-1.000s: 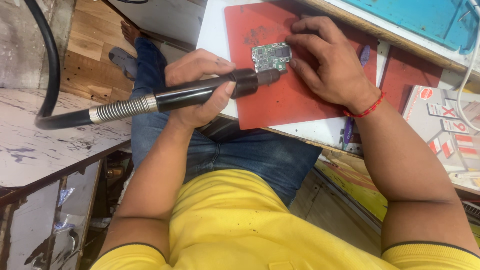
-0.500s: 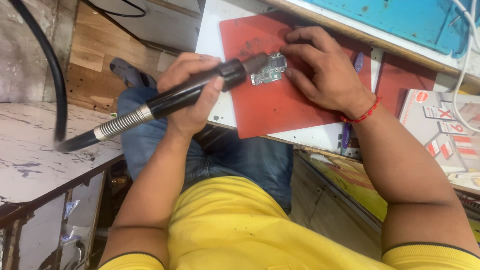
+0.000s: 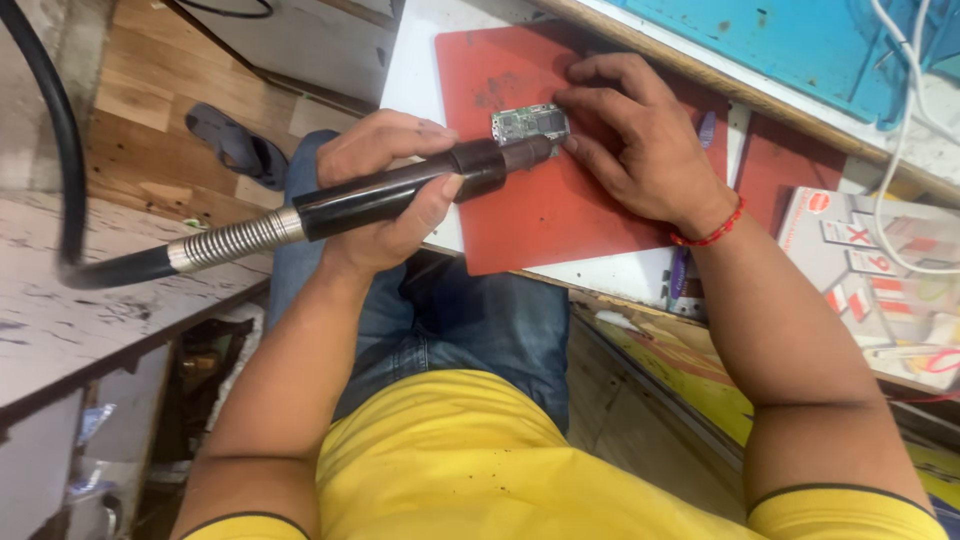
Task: The person scrapes a small circuit board with a toothbrush on a red mat, then uses a hot air gun to heat the board. The person handles the board and tools directly without visible intermediate containers.
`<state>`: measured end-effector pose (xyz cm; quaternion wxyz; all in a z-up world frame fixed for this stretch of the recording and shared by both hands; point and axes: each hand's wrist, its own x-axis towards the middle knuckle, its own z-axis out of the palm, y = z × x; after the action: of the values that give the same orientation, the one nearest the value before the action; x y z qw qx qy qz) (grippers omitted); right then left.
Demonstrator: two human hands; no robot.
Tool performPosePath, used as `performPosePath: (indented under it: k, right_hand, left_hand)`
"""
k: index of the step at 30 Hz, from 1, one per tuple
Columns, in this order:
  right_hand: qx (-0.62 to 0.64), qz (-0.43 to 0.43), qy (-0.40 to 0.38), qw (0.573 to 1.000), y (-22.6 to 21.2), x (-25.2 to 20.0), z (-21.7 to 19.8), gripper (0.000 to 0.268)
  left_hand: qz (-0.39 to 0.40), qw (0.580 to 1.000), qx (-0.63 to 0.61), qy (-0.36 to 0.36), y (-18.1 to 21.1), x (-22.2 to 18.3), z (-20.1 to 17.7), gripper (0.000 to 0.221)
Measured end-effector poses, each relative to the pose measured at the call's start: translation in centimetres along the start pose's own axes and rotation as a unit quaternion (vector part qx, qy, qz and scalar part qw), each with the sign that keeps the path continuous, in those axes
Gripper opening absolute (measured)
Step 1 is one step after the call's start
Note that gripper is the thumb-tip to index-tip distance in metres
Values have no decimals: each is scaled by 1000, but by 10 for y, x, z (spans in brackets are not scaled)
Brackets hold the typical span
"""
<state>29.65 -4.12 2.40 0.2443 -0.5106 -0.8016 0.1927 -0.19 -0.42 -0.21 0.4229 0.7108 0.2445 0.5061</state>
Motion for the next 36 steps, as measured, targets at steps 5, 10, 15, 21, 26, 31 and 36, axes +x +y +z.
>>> performPosePath:
  k: [5,10,15,21,26,31,36]
  right_hand:
    - [1,-12,6,1000,-1,2,2,38]
    - [14,-16,11,1000,-4,1,3,37]
    - [-13,-26,33,999,-1,4,5,37]
    - [-29,-22,33,999,2,1,8,31]
    - [-23,-29,37,999,2,4,7,32]
    - [-14,-20,38,999,6,-2,9,32]
    - [-44,-17,36,998,11,-17,17,35]
  left_hand:
    - [-4,1000,9,20,-4,-1,1,24]
    - [-14,998,51,27,-5,-4,-1,22]
    - [-39,997,23,58,-10,-2,1,21]
    - [-10,994,49,96,-10,-5,2,22]
    - [-24,996,38,82,-1,2,-4,20]
    - [-49,995,51,70,11,8,1,19]
    - [-122,990,-35,58,6,-6,5,22]
